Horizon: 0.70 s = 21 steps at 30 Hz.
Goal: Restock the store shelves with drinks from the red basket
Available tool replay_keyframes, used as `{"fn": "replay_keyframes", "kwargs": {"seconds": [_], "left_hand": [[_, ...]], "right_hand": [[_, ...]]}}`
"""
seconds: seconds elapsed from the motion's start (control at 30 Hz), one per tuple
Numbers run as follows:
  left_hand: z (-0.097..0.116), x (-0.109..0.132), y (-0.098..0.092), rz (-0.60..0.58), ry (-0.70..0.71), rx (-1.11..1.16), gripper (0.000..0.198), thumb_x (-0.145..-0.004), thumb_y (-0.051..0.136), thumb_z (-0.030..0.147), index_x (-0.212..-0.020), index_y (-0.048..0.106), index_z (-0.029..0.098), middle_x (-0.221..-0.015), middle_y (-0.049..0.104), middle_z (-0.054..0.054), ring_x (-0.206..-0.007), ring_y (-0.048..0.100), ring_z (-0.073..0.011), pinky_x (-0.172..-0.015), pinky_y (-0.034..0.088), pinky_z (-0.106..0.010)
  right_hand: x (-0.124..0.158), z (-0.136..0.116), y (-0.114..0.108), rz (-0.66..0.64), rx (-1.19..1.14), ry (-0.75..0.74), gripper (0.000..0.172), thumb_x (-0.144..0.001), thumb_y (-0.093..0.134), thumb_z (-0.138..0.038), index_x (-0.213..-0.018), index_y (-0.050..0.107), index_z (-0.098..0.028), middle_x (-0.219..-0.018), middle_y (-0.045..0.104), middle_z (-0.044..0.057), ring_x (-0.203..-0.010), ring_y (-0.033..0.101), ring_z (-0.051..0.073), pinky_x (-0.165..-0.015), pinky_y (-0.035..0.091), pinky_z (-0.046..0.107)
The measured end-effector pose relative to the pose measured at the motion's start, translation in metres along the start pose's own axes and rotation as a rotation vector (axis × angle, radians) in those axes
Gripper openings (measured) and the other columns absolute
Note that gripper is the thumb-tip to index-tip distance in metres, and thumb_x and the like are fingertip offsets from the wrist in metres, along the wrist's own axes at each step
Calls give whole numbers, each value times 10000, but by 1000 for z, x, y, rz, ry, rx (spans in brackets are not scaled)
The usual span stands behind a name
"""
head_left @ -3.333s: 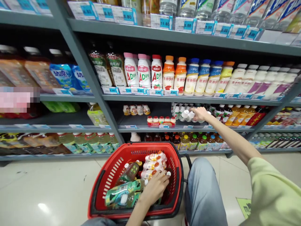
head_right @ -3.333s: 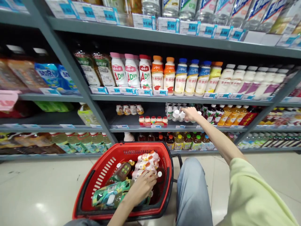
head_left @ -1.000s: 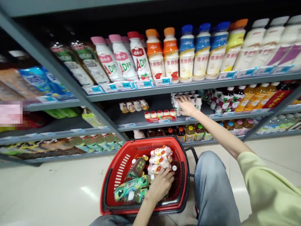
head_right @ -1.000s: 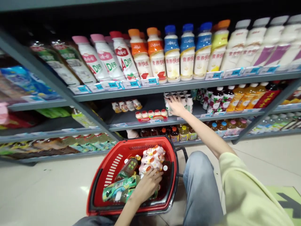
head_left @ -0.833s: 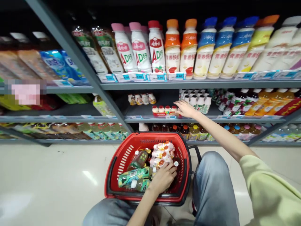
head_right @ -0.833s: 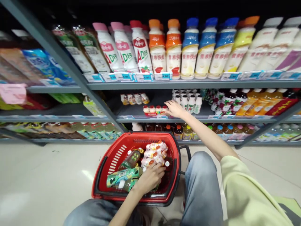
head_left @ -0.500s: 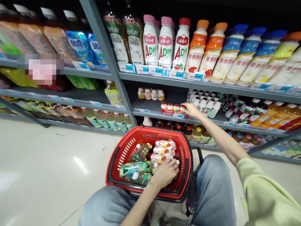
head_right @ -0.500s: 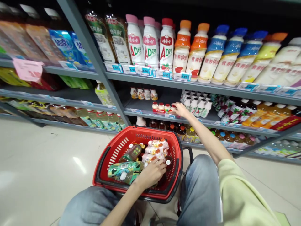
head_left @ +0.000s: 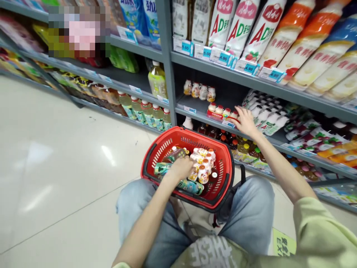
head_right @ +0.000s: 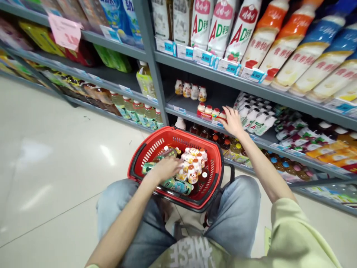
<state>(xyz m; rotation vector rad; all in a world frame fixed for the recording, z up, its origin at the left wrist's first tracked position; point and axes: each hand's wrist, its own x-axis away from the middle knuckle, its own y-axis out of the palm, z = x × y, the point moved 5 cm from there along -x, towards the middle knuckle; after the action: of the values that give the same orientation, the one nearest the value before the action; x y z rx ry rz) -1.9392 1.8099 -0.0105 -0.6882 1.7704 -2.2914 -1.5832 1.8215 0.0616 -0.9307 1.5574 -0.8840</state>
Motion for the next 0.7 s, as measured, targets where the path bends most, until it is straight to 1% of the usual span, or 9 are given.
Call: {"fn": "replay_keyframes", "kwargs": {"seconds": [0.07,0.13,0.2,0.27,0.37,0.43,0.5,0.57,0.7], "left_hand": [[-36,13,-14,26,-151,25,346,-1026,487,289,-1313,658,198,-1201,726,-155,-1073,710,-289,-909,534,-383],[-70,26,-21,9,-321,30,418,-1054,414,327,-1415,582,201,-1223,718,-171,-1103,707,-306,-917,541,-400],[-96,34,-17,-62,-459,23,463,-1060,383,334,-1452,541,146,-1242,701,-222,-1173,680,-344,-947,533,-432],[-109,34,-7,-147,-511,36,479,-1044,411,315,-1456,534,103,-1290,673,-259,-1226,649,-364,-973,520,-445],[-115,22,13,-255,-458,94,517,-962,577,296,-1457,553,148,-1323,682,-202,-1218,651,-315,-982,512,-373],[-113,12,27,-334,-377,134,599,-842,722,264,-1424,595,204,-1282,719,-133,-1161,671,-269,-964,510,-310],[-110,3,40,-409,-295,163,663,-716,810,210,-1360,651,228,-1235,743,-93,-1111,682,-252,-947,512,-286],[-106,-5,51,-455,-232,172,676,-636,835,152,-1293,696,230,-1245,738,-83,-1131,669,-258,-973,505,-293],[-96,-17,72,-478,-150,146,712,-575,798,44,-1256,712,234,-1344,683,-92,-1271,597,-280,-1099,437,-330]], "right_hand": [[32,-21,-3,90,-44,-34,595,-996,522,-465,-1503,467,-157,-1520,495,182,-1389,436,352,-1161,367,555],[70,-41,6,122,-126,-34,475,-1017,487,-426,-1420,532,-179,-1419,571,162,-1327,486,316,-1143,390,527],[106,-56,28,102,-221,28,388,-1017,473,-402,-1311,595,-179,-1287,635,159,-1238,543,306,-1094,434,515],[133,-69,57,-2,-322,85,342,-1004,480,-389,-1228,635,-182,-1225,653,164,-1190,575,311,-1065,462,512],[151,-92,94,-252,-492,20,305,-995,504,-372,-1200,661,-210,-1236,666,139,-1194,599,299,-1081,469,495],[152,-103,107,-355,-535,-56,306,-1000,499,-354,-1214,667,-214,-1237,674,126,-1188,601,294,-1076,476,494],[151,-108,113,-406,-498,-101,319,-1002,486,-330,-1222,671,-191,-1224,678,139,-1171,596,306,-1047,491,504],[150,-112,117,-448,-464,-133,324,-1006,483,-315,-1228,671,-173,-1221,679,148,-1166,594,311,-1029,502,494],[154,-120,121,-482,-476,-132,299,-1009,504,-275,-1236,666,-168,-1237,679,144,-1185,608,283,-1032,508,436]]}}
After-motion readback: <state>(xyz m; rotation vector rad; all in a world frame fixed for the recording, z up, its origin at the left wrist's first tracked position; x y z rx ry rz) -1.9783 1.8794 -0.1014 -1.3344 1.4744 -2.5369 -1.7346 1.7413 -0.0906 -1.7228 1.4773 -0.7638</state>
